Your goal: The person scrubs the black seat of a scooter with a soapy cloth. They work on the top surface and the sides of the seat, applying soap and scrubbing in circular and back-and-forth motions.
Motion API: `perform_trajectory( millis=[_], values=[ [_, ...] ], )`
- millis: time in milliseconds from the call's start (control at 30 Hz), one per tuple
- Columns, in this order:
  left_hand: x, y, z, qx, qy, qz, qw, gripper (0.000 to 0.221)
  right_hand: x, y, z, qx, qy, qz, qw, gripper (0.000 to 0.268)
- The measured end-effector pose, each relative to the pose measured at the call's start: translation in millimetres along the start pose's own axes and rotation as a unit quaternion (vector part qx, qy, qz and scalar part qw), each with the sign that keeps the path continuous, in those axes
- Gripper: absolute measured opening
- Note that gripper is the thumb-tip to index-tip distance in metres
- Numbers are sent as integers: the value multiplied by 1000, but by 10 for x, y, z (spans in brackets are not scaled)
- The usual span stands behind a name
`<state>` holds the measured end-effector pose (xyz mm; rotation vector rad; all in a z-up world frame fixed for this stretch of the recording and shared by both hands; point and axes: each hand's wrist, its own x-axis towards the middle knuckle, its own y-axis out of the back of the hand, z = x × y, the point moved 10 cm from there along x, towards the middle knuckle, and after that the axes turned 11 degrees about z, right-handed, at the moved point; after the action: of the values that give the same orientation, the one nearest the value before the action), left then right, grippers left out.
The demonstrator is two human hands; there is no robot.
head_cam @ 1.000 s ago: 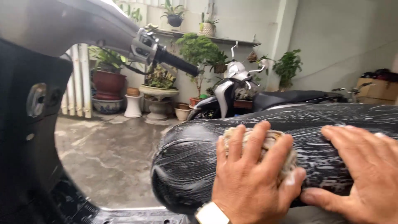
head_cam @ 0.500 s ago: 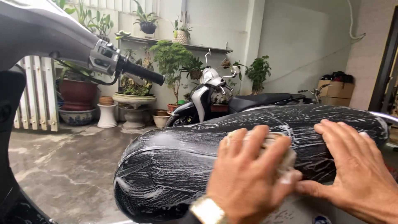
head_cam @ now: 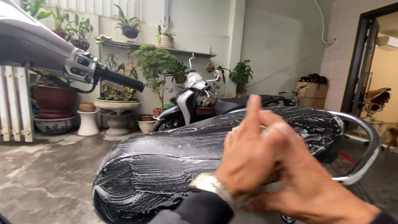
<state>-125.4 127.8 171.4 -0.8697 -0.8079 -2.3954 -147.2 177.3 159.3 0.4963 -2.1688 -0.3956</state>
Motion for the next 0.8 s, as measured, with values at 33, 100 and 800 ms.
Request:
perform_trajectory(
  millis=[33, 100, 800],
  values=[
    [-8, 47, 22, -152, 12, -2, 988, 90, -21, 6, -220, -116, 160, 44, 979, 112],
    [-43, 154, 1, -303, 23, -8, 953, 97, -138, -128, -323, -233, 311, 86, 917, 113],
    [-295, 488, -658, 353, -187, 139, 906, 62, -460, 375, 194, -280, 256, 373, 847, 47]
  ],
)
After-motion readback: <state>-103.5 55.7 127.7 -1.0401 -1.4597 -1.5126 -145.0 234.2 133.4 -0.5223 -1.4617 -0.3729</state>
